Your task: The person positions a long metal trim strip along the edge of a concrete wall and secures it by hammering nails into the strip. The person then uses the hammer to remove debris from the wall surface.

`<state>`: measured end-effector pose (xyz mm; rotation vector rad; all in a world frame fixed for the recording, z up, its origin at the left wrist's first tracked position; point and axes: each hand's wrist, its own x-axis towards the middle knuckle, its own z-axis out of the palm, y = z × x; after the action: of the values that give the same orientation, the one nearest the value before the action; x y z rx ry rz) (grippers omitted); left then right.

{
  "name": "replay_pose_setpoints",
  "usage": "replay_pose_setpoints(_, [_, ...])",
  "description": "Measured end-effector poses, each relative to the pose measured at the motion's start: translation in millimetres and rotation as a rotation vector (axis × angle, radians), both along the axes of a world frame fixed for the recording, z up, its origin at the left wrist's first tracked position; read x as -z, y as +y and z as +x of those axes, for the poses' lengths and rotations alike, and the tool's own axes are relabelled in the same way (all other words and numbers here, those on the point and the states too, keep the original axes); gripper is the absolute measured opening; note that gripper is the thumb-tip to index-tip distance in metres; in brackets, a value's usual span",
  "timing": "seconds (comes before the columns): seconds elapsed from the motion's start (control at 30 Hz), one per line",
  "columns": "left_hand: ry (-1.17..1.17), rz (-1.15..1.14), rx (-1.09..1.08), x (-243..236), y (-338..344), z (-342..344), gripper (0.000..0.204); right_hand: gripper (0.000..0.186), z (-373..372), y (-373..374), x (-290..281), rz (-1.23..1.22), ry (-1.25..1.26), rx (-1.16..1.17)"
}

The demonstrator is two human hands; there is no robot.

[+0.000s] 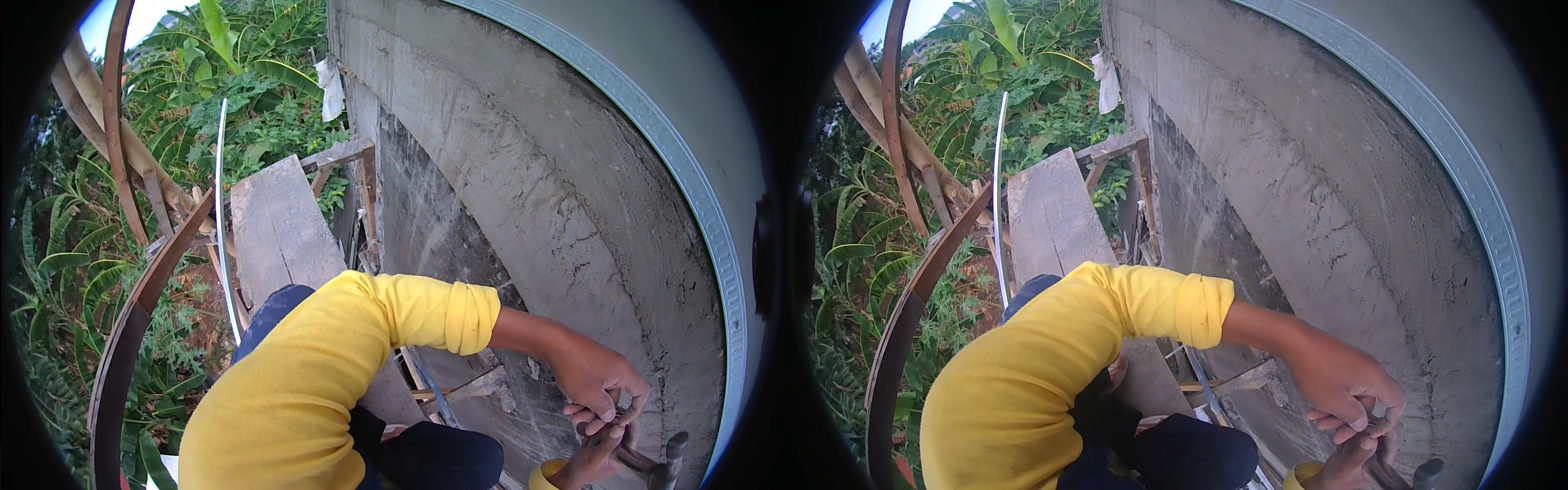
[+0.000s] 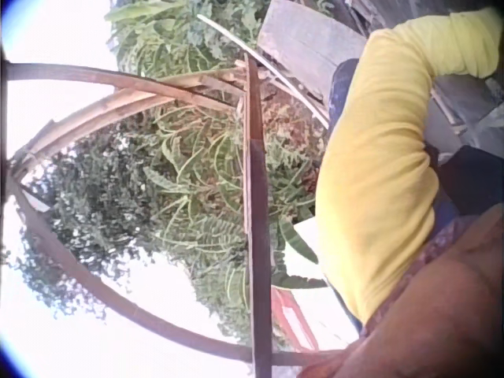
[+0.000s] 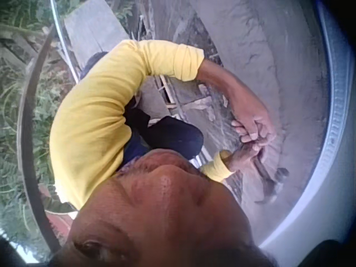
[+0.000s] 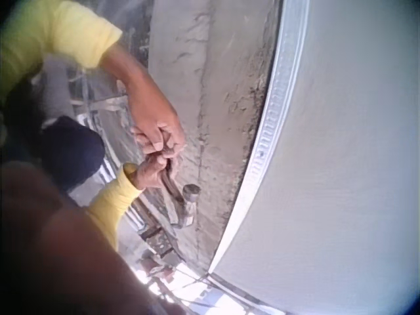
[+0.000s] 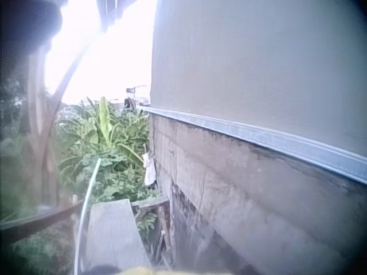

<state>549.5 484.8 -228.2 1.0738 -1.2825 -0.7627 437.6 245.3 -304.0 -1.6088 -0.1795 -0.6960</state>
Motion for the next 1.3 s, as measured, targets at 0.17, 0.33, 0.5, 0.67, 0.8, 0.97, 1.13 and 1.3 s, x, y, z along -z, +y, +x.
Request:
replay_pose_setpoints(0.17, [-0.014,0.160,-0.115,-7,6,-10,0.029,0.025,10,11,8,0.115,-0.059,-0.118])
replay_pose_setpoints(0.33, [-0.010,0.227,-0.208,-1,25,-18,0.029,0.024,13,19,32,0.007,-0.029,-0.067])
replay_pose_setpoints(0.5, [0.077,0.050,-0.054,24,38,0,0.032,0.049,-11,60,-23,-0.271,0.158,0.184])
replay_pose_setpoints(0.67, [0.214,-0.198,0.081,36,97,31,0.037,0.043,8,138,-65,-0.380,0.126,0.216])
replay_pose_setpoints(0.8, [0.382,-0.415,0.192,27,158,61,0.040,0.050,46,226,-106,-0.422,0.067,0.104])
replay_pose_setpoints(0.97, [0.281,-0.551,0.286,3,236,116,0.046,0.044,90,342,-150,-0.578,-0.024,0.179])
replay_pose_setpoints(1.13, [0.529,-0.725,0.437,17,319,147,0.051,0.040,139,436,-168,-0.761,0.000,0.290])
replay_pose_setpoints(1.3, [0.934,-0.763,0.612,27,354,171,0.053,0.037,179,478,-184,-1.030,0.159,0.396])
